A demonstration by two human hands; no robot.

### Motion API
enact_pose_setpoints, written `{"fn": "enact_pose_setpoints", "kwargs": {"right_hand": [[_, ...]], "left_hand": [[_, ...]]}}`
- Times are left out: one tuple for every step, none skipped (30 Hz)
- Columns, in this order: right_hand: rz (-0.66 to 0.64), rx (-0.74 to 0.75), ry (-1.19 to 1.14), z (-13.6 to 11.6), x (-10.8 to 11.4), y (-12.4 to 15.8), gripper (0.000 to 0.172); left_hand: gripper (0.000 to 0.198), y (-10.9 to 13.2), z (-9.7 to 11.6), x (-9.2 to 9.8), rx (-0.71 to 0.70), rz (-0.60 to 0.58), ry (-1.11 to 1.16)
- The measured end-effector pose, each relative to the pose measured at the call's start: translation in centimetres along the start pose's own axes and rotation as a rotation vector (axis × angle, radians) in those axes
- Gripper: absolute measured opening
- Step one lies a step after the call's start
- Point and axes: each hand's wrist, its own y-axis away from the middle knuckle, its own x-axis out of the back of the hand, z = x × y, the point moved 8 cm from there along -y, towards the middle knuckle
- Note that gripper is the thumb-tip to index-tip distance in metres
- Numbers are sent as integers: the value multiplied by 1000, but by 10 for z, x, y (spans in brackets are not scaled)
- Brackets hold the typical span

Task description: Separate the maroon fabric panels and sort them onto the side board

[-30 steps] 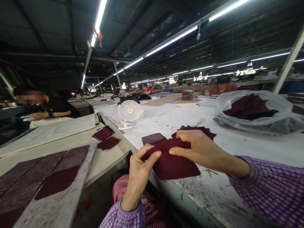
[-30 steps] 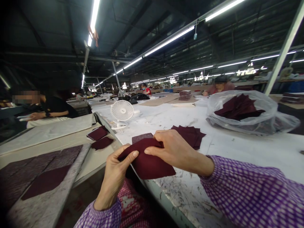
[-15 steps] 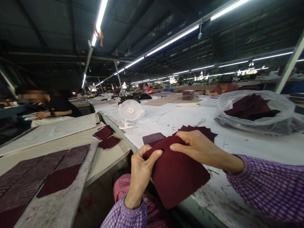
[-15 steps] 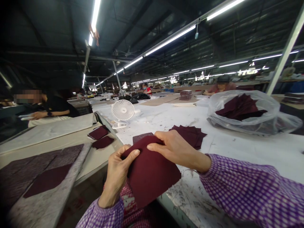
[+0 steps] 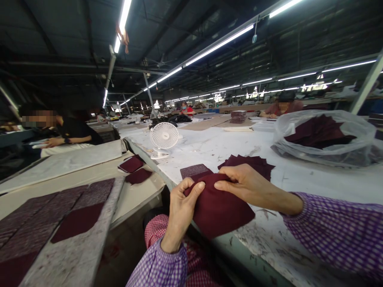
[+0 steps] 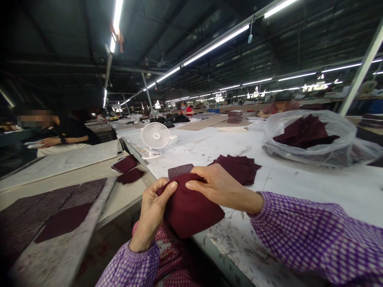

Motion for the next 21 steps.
{"fn": "enact_pose_setpoints", "kwargs": {"right_hand": [[21, 15, 44, -1, 2, 0, 33], [43, 26, 88, -1, 3, 0, 35], [61, 32, 123, -1, 4, 0, 37], [73, 35, 146, -1, 4, 1, 39], [78, 37, 154, -1, 4, 1, 40], [78, 35, 148, -1, 4, 1, 40], [73, 27, 130, -1, 4, 1, 41], [69, 11, 106, 0, 4, 1, 41], [67, -10, 81, 2, 4, 1, 43], [66, -31, 60, 3, 4, 1, 44], [66, -48, 45, 5, 4, 0, 46], [68, -61, 37, 7, 3, 0, 47], [71, -67, 34, 8, 3, -1, 48], [74, -72, 36, 10, 3, -1, 49], [77, -77, 39, 11, 3, -2, 51], [78, -82, 39, 13, 3, -2, 51], [80, -82, 34, 13, 2, -2, 50], [79, -73, 18, 12, 2, -2, 47], [78, -50, -10, 10, 2, -1, 40], [78, -16, -47, 7, 3, -1, 30], [75, 23, -85, 3, 3, 0, 23]], "left_hand": [[39, 0, 1, -2, -11, -11, -15], [37, 0, 1, -3, -22, -20, -32], [37, 1, 2, -4, -32, -28, -51], [37, 1, 3, -5, -40, -31, -73], [38, 2, 4, -6, -48, -31, -95], [38, 2, 5, -6, -57, -31, -111], [39, 3, 5, -7, -61, -33, -123], [40, 3, 5, -7, -60, -38, -126], [40, 3, 5, -8, -60, -46, -121], [38, 3, 5, -8, -68, -54, -110], [33, 2, 6, -8, -86, -56, -96], [26, 2, 8, -7, -114, -48, -85], [23, 2, 11, -5, -151, -30, -80], [22, 2, 14, -3, -191, -6, -87], [20, 3, 17, -1, -226, 18, -106], [17, 3, 19, 1, -255, 37, -136], [13, 4, 20, 2, -277, 50, -171], [12, 5, 21, 2, -295, 54, -206], [12, 6, 22, 2, -309, 53, -237], [12, 6, 22, 1, -318, 45, -264], [12, 7, 22, -1, -327, 38, -289]]}}
